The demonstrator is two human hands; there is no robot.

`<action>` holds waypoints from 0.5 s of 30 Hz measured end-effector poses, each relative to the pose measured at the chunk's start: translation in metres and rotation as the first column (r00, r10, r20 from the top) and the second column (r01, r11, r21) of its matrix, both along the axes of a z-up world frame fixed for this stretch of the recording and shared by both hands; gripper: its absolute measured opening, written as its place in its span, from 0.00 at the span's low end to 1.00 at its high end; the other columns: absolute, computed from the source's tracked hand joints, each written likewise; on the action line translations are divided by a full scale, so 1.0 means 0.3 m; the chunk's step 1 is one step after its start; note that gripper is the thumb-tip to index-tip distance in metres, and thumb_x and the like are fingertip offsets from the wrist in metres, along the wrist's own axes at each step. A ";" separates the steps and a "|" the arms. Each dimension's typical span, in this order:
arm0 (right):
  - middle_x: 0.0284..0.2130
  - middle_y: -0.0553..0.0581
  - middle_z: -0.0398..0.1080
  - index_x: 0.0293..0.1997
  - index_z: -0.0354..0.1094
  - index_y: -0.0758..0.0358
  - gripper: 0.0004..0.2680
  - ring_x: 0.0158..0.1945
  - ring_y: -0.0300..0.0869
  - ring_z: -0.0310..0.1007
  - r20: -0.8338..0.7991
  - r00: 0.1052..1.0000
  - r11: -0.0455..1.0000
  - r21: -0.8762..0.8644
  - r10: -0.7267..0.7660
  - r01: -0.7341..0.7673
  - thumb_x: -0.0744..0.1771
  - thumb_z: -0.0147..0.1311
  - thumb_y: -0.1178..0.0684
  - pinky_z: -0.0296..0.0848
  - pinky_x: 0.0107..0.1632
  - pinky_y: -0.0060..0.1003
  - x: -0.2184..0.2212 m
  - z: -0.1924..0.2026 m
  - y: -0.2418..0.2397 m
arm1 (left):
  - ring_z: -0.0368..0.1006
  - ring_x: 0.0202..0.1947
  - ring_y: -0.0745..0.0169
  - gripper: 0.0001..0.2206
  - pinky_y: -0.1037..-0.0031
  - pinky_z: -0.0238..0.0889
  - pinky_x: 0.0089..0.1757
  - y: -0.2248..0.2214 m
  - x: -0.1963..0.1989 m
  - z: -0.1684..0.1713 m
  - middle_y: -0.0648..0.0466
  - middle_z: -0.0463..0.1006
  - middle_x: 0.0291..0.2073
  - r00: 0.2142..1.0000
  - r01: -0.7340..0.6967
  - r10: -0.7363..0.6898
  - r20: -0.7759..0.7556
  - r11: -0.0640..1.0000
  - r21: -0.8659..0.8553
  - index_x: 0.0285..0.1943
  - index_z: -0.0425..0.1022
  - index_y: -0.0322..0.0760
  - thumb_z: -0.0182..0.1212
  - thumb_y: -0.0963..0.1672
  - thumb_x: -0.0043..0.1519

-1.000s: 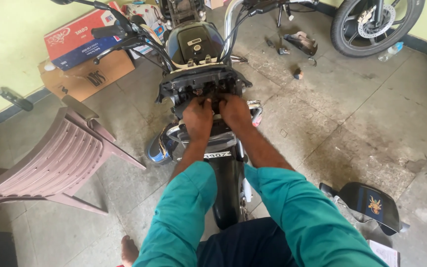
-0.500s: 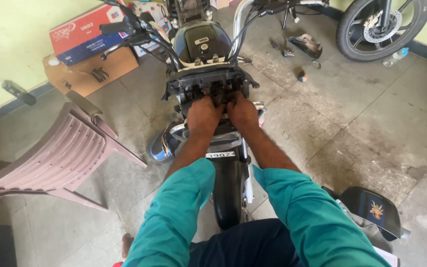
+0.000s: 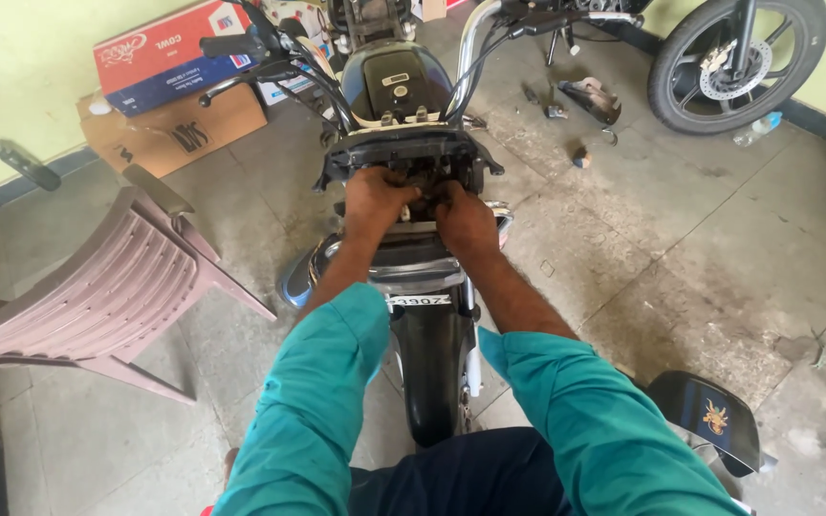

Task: The person sits on the floor in front of a motorcycle and works on the headlight and front fairing area. They handle small fasteners by hand, then use a screwdriver to work on the headlight housing and a wrench on the front parts, picking parts up from the floor as they go.

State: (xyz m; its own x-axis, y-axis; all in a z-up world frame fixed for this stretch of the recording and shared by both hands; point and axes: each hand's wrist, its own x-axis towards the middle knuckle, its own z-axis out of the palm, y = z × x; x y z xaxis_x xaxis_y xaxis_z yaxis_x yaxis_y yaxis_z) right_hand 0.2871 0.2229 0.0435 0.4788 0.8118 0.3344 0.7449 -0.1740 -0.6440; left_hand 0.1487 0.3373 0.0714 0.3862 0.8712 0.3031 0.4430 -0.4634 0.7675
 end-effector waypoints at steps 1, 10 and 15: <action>0.41 0.71 0.75 0.55 0.66 0.61 0.12 0.46 0.62 0.75 -0.001 1.000 1.000 0.000 0.004 -0.004 0.66 0.51 0.53 0.72 0.50 0.55 -0.006 0.008 -0.004 | 0.84 0.31 0.52 0.17 0.69 0.76 0.38 0.004 -0.006 0.002 0.46 0.84 0.29 1.000 -0.004 0.004 -0.001 1.000 0.000 0.38 0.83 0.36 0.78 0.48 0.46; 0.48 0.65 0.75 0.56 0.72 0.55 0.13 0.50 0.60 0.74 -0.082 0.996 0.998 0.065 0.016 -0.011 0.66 0.50 0.52 0.71 0.54 0.52 -0.009 0.024 -0.025 | 0.83 0.32 0.48 0.18 0.63 0.73 0.37 -0.101 -0.108 0.066 0.44 0.84 0.30 0.990 -0.136 0.134 -0.037 0.989 -0.054 0.40 0.85 0.37 0.72 0.53 0.54; 0.49 0.66 0.74 0.57 0.73 0.55 0.14 0.52 0.59 0.73 -0.007 1.000 1.000 0.012 0.026 -0.026 0.66 0.49 0.52 0.70 0.56 0.51 0.005 0.003 -0.008 | 0.80 0.35 0.42 0.24 0.57 0.73 0.39 -0.256 -0.050 0.065 0.41 0.82 0.32 0.937 -0.136 0.134 -0.321 0.991 0.017 0.34 0.82 0.32 0.75 0.57 0.49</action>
